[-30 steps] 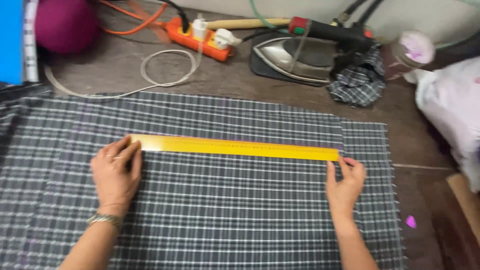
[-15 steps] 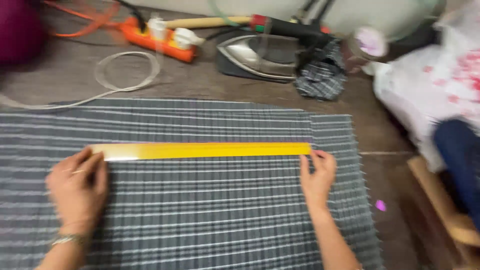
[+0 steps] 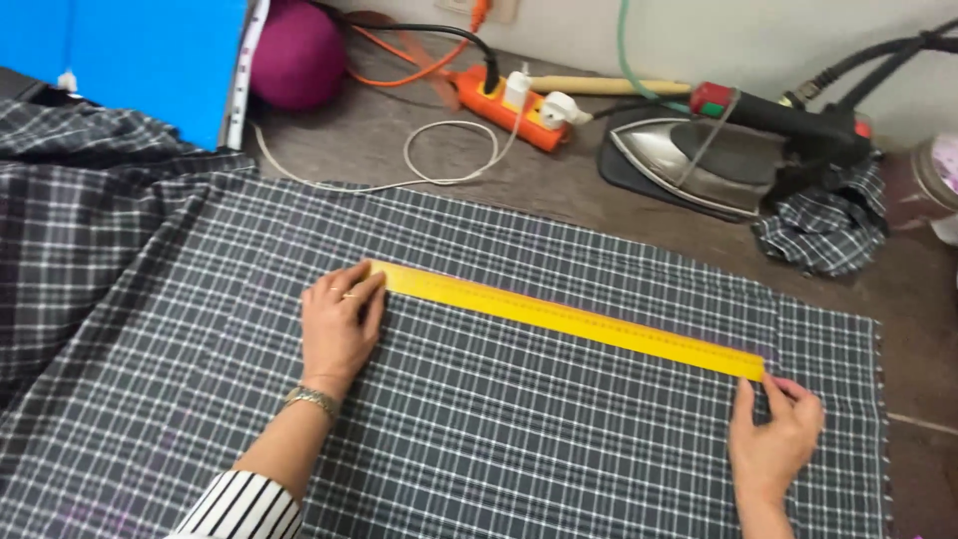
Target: Measuring and smoothing a piece of plaid fabric on a cutting table using a yellow ruler.
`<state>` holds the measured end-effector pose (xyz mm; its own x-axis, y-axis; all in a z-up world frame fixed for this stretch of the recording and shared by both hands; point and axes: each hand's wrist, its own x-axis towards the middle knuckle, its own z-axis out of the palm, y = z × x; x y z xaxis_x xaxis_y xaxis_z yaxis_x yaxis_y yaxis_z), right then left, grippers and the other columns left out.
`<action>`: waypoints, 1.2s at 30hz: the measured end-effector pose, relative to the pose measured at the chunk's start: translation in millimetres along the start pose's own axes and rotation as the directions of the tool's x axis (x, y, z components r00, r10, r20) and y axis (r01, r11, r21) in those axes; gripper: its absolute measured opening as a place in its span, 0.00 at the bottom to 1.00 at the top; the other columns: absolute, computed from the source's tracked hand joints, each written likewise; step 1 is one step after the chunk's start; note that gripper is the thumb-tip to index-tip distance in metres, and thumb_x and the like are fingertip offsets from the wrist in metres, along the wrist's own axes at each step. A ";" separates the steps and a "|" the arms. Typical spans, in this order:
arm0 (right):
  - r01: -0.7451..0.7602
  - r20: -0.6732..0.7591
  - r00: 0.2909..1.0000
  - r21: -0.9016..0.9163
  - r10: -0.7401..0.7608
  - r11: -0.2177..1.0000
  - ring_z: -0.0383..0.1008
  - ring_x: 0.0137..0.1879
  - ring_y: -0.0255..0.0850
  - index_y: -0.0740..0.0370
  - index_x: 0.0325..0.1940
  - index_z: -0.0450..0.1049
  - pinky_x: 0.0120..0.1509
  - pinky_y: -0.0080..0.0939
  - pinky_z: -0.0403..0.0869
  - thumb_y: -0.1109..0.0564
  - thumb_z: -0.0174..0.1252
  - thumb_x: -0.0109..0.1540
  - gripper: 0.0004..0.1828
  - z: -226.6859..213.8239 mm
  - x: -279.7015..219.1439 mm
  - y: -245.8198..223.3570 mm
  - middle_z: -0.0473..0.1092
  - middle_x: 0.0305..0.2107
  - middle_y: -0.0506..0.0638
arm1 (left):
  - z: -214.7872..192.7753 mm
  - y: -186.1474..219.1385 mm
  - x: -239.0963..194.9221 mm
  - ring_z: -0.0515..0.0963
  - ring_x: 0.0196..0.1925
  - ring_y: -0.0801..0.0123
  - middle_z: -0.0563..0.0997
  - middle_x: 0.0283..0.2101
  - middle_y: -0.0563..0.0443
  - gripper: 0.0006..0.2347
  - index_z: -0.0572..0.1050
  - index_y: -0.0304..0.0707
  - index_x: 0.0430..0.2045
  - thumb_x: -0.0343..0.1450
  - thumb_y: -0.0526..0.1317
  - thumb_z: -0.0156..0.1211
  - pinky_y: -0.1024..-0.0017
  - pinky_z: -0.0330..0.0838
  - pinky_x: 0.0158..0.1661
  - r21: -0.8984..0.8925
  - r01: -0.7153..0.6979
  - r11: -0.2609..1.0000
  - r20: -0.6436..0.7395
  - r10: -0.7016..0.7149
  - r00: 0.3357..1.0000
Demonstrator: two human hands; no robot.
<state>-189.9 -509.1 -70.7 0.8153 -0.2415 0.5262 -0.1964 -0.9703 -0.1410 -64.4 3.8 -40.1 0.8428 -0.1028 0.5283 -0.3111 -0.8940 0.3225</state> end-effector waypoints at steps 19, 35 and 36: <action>0.366 -0.116 0.929 0.149 -0.352 0.918 0.72 0.54 0.59 0.66 0.54 0.69 0.59 0.55 0.70 0.63 0.43 0.66 0.15 -12.7 27.2 -23.7 0.71 0.49 0.61 | -0.1 -5.8 -2.3 0.77 0.43 0.54 0.81 0.47 0.45 0.07 0.80 0.39 0.38 0.68 0.34 0.63 0.59 0.70 0.48 -0.088 -0.069 0.994 -0.050 0.065 0.997; 0.618 0.639 0.482 0.237 -0.600 0.749 0.70 0.49 0.51 0.66 0.62 0.62 0.46 0.48 0.75 0.70 0.61 0.51 0.35 -23.1 99.2 -21.4 0.66 0.50 0.60 | 18.8 -24.6 -14.3 0.79 0.43 0.57 0.84 0.50 0.51 0.04 0.82 0.43 0.39 0.73 0.34 0.65 0.63 0.73 0.47 0.035 -0.135 0.990 -0.086 0.138 0.987; 0.640 0.661 0.446 0.235 -0.603 0.732 0.71 0.45 0.50 0.66 0.61 0.64 0.43 0.48 0.75 0.69 0.61 0.52 0.32 -20.6 101.9 -22.4 0.67 0.45 0.58 | 20.8 -26.7 -15.6 0.80 0.43 0.57 0.84 0.50 0.50 0.04 0.82 0.41 0.39 0.74 0.33 0.65 0.63 0.74 0.48 0.033 -0.149 0.988 -0.099 0.152 0.983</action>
<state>-113.6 -512.2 3.4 0.8426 0.4846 -0.2348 0.5058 -0.8619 0.0363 -60.1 20.2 -73.3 0.7379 -0.1937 0.6465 -0.4187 -0.8827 0.2135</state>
